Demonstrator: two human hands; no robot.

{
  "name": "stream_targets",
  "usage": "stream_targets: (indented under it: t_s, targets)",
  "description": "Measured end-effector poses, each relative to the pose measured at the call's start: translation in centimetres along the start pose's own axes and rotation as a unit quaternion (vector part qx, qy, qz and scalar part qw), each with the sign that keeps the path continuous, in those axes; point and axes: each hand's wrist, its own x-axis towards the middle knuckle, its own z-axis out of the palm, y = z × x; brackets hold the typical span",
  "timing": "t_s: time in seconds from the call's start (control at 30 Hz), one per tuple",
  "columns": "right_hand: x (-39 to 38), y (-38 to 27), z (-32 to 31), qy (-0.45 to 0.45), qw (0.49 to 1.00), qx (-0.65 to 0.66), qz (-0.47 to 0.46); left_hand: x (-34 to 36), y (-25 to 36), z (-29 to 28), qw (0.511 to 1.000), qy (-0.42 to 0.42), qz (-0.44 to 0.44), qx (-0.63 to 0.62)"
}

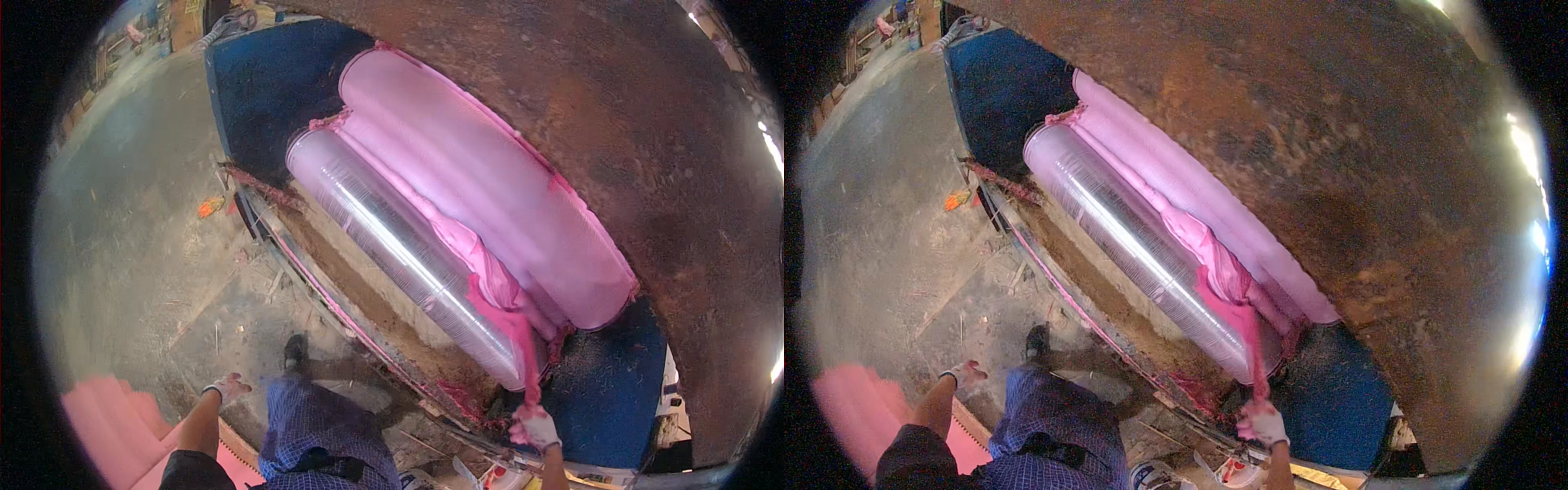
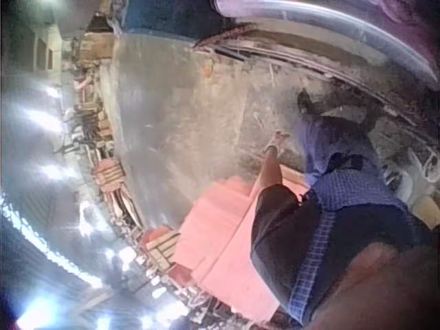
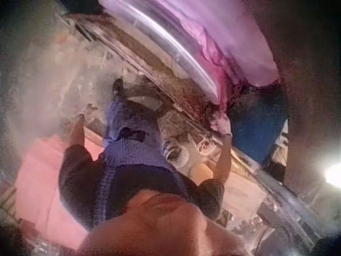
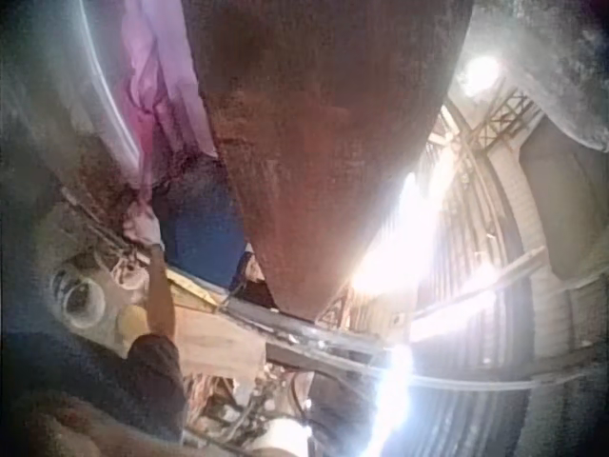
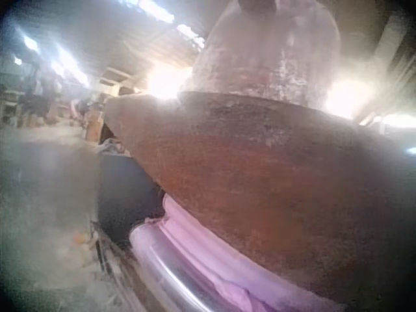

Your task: Operating an industrial roller machine to process or coat pink material sheets.

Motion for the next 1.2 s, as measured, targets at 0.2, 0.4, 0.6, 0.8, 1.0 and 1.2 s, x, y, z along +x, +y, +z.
stream_targets:
  t_s: [0.2, 0.4, 0.6, 0.8, 1.0, 1.2]
  targets:
    - [4.3, -3.6, 5.2, -0.036, 0.98, 0.193, -0.02, 3.5, -0.1, 4.7, 0.996, -0.015, -0.044, -0.072]
    - [12.5, -8.9, 17.6, -0.106, 0.956, 0.272, 0.022, 6.2, -8.3, 5.2, 0.973, 0.092, -0.017, -0.21]
    - [14.1, -13.4, 24.9, -0.151, 0.947, 0.28, -0.049, 5.2, -10.9, 3.7, 0.992, 0.088, -0.024, -0.088]
    - [9.2, -22.0, 29.0, -0.129, 0.979, 0.156, -0.002, 4.2, -9.7, 2.4, 0.988, 0.052, -0.091, -0.11]
    - [5.1, -9.9, 14.4, 0.052, 0.986, -0.119, -0.108, 6.6, -1.6, -1.3, 0.993, 0.024, -0.043, -0.109]
    - [-8.0, -16.5, 10.1, 0.142, 0.988, -0.047, -0.048, 12.6, -2.9, -1.0, 0.971, 0.009, 0.067, -0.229]
